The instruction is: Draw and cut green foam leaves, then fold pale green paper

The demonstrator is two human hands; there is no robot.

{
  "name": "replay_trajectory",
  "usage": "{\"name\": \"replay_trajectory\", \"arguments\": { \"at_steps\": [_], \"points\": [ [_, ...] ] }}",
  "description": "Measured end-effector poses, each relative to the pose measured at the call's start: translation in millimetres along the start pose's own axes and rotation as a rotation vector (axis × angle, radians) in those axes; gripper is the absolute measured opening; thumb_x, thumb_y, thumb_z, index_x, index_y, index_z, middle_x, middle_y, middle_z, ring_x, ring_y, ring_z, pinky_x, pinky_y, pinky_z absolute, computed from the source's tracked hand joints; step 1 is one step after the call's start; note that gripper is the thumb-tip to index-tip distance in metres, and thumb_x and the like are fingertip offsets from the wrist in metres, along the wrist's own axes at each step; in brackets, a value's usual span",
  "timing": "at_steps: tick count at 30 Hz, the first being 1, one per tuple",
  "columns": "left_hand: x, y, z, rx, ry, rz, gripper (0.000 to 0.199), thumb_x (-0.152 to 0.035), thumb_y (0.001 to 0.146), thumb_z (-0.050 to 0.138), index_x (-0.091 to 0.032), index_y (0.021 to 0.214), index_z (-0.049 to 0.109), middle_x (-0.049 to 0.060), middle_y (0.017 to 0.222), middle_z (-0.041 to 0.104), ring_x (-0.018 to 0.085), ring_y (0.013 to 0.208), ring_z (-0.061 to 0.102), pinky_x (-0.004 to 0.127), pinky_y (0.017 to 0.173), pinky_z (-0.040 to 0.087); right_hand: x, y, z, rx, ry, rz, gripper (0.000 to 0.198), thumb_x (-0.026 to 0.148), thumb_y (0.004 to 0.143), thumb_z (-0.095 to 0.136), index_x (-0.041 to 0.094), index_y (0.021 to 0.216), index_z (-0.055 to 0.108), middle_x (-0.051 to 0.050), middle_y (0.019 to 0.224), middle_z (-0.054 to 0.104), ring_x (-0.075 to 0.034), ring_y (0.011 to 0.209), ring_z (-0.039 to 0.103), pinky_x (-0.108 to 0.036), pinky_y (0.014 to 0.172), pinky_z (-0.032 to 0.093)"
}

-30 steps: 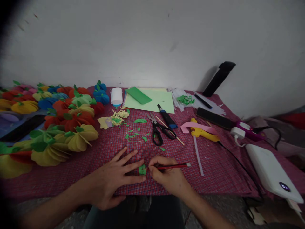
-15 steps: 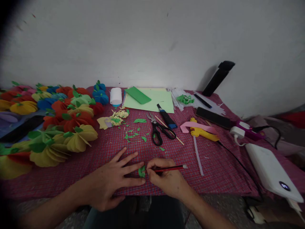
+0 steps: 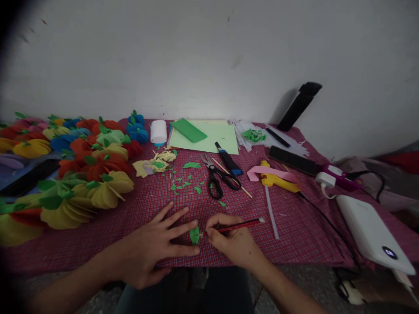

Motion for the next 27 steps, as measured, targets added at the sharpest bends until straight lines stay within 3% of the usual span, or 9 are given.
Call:
{"name": "replay_trajectory", "arguments": {
  "at_steps": [5,18,27],
  "points": [
    [-1,0,0,-0.002,0.015,0.014,0.079,-0.021,0.062,0.058,-0.038,0.135,0.035,-0.001,0.147,0.027,0.039,0.135,0.01,0.067,0.101,-0.003,7,1,2,0.02,-0.087,-0.071,0.011,0.017,0.075,0.051,0.018,0.067,0.059,0.002,0.057,0.057,-0.011,0.053,0.051,-0.021,0.049,0.039],
    [-1,1,-1,0.032,0.012,-0.011,0.082,-0.018,0.06,0.058,-0.039,0.135,0.034,-0.001,0.148,0.025,0.038,0.136,0.008,0.067,0.101,-0.005,13,2,7,0.068,-0.24,-0.168,0.012,0.015,0.074,0.051,0.018,0.065,0.059,0.003,0.057,0.058,-0.011,0.052,0.05,-0.02,0.05,0.037],
    [-1,0,-1,0.022,-0.003,-0.003,0.081,-0.017,0.06,0.059,-0.039,0.134,0.035,-0.001,0.148,0.024,0.038,0.135,0.009,0.067,0.101,-0.003,7,1,0,0.006,-0.059,-0.051,0.012,0.017,0.073,0.049,0.018,0.065,0.057,0.003,0.054,0.053,-0.011,0.05,0.047,-0.021,0.047,0.036]
  ]
}}
Point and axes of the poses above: each hand's wrist, its own y-axis towards the middle knuckle, its own z-axis out of the palm, x = y × z, the point moved 5 cm from there along y, towards the middle knuckle
